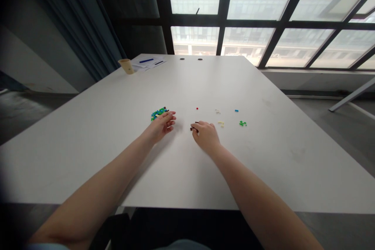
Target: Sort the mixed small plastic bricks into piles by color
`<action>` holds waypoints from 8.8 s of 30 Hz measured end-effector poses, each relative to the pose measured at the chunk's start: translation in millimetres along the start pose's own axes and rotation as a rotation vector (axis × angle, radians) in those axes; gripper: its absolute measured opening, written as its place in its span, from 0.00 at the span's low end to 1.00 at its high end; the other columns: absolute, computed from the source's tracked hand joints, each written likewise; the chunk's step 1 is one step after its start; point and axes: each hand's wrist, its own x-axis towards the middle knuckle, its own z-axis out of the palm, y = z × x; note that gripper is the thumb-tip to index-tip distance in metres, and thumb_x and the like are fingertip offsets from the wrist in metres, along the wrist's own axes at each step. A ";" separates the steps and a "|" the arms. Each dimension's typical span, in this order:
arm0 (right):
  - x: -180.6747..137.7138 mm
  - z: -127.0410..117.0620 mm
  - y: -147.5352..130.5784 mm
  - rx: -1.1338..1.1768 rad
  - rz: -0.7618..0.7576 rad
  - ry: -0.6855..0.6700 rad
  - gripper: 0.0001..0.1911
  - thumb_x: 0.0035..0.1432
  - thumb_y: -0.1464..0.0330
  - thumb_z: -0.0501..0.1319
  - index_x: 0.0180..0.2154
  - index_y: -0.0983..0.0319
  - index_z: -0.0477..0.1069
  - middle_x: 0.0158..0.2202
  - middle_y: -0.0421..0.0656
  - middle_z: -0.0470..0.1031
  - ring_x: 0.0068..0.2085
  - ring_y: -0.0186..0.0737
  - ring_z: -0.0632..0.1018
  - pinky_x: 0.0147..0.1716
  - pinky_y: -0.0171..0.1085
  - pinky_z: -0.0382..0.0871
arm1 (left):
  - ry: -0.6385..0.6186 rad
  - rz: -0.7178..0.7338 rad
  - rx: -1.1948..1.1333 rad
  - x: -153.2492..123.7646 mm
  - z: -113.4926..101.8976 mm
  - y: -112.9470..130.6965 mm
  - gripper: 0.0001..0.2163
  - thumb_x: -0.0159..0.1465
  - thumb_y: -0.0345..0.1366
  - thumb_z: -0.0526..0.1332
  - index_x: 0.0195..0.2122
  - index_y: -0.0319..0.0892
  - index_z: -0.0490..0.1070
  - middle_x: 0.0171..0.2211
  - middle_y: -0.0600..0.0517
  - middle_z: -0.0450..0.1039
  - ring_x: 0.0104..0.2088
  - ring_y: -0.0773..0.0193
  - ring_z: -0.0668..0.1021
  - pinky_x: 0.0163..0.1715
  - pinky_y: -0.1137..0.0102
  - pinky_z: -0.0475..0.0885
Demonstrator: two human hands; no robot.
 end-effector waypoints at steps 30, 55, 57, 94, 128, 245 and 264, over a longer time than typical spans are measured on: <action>2.9 -28.9 34.4 0.321 0.118 0.208 0.12 0.52 0.66 0.55 0.33 0.60 0.76 0.32 0.43 0.77 0.29 0.35 0.72 0.32 0.35 0.65 | 0.228 0.674 1.537 36.8 -53.2 -3.0 0.07 0.56 0.34 0.59 0.30 0.50 0.76 0.43 0.50 0.71 0.51 0.52 0.62 0.52 0.48 0.46; -8.2 -51.7 3.5 0.370 -0.187 0.326 0.10 0.53 0.66 0.58 0.35 0.59 0.75 0.23 0.40 0.70 0.26 0.32 0.68 0.30 0.34 0.64 | -0.342 0.358 0.155 -27.5 26.1 -1.8 0.09 0.43 0.38 0.69 0.21 0.42 0.72 0.28 0.53 0.68 0.33 0.67 0.70 0.34 0.71 0.64; -10.5 -52.6 -2.3 0.418 -0.272 0.289 0.09 0.52 0.66 0.59 0.36 0.58 0.75 0.23 0.39 0.69 0.25 0.32 0.67 0.29 0.34 0.63 | -0.356 0.279 0.100 -25.6 26.2 -6.4 0.09 0.43 0.39 0.70 0.23 0.42 0.73 0.29 0.53 0.70 0.33 0.67 0.71 0.36 0.70 0.64; 5.0 -25.0 49.3 0.235 0.271 0.087 0.15 0.53 0.61 0.55 0.34 0.61 0.78 0.29 0.43 0.76 0.30 0.37 0.72 0.31 0.34 0.61 | 0.088 0.203 0.120 -1.4 -11.9 21.8 0.16 0.50 0.40 0.62 0.39 0.44 0.67 0.29 0.55 0.67 0.23 0.74 0.67 0.22 0.77 0.61; 4.1 -27.5 38.0 0.204 0.206 0.116 0.15 0.54 0.62 0.53 0.26 0.62 0.74 0.24 0.42 0.72 0.27 0.35 0.69 0.29 0.34 0.58 | 0.113 0.556 1.116 28.3 -29.4 -6.2 0.07 0.56 0.33 0.57 0.30 0.42 0.75 0.37 0.48 0.69 0.39 0.60 0.70 0.40 0.66 0.64; -4.8 -40.9 -2.1 0.367 -0.349 0.271 0.08 0.54 0.69 0.59 0.36 0.59 0.75 0.22 0.38 0.65 0.27 0.33 0.67 0.31 0.35 0.62 | -0.461 0.081 0.292 -12.1 24.0 -14.9 0.13 0.53 0.46 0.61 0.32 0.41 0.74 0.29 0.53 0.68 0.30 0.69 0.65 0.30 0.74 0.57; 8.6 -9.9 59.5 0.168 0.192 -0.015 0.10 0.52 0.65 0.59 0.35 0.57 0.77 0.26 0.41 0.69 0.29 0.35 0.70 0.31 0.35 0.60 | 0.160 0.155 0.156 17.4 -10.3 9.0 0.10 0.52 0.40 0.61 0.34 0.43 0.72 0.37 0.51 0.71 0.29 0.71 0.69 0.24 0.77 0.60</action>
